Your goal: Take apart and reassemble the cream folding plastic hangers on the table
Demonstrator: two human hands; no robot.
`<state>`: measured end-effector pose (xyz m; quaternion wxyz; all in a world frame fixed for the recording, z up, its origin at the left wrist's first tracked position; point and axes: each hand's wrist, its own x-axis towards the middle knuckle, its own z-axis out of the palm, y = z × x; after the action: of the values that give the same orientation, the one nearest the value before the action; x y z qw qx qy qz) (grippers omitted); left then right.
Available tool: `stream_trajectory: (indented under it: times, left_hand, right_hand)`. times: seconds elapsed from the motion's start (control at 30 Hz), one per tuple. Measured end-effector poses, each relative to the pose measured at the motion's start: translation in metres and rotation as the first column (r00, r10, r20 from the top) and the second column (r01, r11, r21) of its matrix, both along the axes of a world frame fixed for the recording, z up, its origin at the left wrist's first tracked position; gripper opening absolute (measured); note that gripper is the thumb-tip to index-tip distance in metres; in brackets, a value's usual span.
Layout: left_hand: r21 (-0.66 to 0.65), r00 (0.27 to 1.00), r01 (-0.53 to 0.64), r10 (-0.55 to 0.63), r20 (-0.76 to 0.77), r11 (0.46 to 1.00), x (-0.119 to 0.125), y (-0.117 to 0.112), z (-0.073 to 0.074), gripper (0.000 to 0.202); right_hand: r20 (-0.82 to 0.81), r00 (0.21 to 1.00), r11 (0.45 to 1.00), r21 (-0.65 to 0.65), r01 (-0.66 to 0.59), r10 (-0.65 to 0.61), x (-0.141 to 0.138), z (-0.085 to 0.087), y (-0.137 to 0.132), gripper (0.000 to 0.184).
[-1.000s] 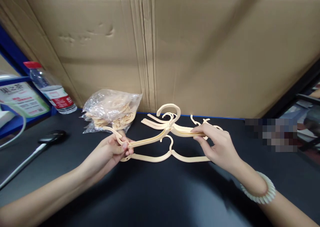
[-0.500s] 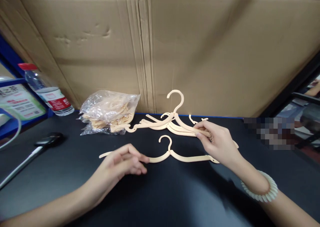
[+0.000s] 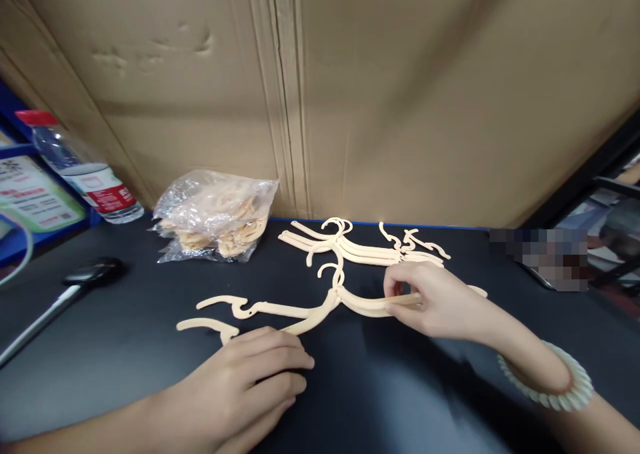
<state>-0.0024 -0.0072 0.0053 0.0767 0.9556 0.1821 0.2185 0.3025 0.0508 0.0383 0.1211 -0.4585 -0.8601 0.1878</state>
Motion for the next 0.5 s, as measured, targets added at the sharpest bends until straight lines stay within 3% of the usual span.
stream_trajectory:
  times: [0.17,0.5]
  left_hand:
    - [0.012,0.997,-0.075,0.075,-0.028,0.997,0.0004,-0.0012,-0.0016,0.017]
    - [0.004,0.974,-0.211,0.211,-0.080,0.977,0.0016,0.0009,0.0020,0.022]
  right_hand:
    - [0.088,0.991,0.995,-0.017,-0.096,0.097,0.0001,-0.0032,-0.0013,0.005]
    - [0.104,0.993,0.998,-0.025,-0.057,0.059,-0.0020,-0.0073,-0.0055,0.017]
